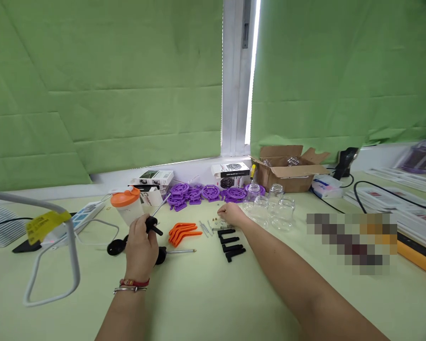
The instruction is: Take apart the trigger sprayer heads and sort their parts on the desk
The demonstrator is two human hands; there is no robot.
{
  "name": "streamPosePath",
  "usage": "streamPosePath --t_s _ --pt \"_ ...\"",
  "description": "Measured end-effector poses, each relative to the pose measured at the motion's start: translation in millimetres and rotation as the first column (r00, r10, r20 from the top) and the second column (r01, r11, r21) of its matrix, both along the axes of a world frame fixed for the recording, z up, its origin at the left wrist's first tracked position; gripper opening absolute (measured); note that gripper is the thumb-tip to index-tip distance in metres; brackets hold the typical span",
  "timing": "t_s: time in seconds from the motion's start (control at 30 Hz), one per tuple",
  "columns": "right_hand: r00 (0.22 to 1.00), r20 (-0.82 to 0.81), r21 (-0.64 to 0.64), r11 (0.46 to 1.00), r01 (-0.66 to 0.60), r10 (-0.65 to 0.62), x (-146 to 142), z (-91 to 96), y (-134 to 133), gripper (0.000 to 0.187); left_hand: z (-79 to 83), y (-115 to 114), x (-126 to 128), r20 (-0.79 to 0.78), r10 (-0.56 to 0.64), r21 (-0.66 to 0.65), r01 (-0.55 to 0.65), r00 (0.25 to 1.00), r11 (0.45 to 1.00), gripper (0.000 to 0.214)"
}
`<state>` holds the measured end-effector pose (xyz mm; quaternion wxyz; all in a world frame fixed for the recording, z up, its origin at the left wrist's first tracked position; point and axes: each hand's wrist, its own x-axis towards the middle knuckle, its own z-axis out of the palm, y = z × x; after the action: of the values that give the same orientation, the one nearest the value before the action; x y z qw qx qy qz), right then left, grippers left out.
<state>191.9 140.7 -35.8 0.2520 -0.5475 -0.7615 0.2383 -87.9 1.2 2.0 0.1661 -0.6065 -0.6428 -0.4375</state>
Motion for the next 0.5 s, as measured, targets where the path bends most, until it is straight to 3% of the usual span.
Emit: streamPosePath --t_s 0.2,0.37,0.5 --pt "0.94 -0.308 -0.129 0.986 0.109 -0.144 8.5 -10.0 3.6 0.026 -3.2 -1.6 12.0 0.181 -0.147 -0.061 0.16 0.972 0.985 0.035" --pt "0.865 -0.456 -0.195 0.972 0.135 -0.212 12.1 -10.3 1.6 0.02 -4.3 -1.2 16.7 0.122 -0.26 -0.002 0.262 0.958 0.965 0.032" --pt "0.805 -0.55 -0.213 0.969 0.123 -0.223 10.8 -0.3 -8.5 0.018 -1.9 -4.0 20.0 0.076 -0.302 0.071 0.297 0.95 0.952 0.034"
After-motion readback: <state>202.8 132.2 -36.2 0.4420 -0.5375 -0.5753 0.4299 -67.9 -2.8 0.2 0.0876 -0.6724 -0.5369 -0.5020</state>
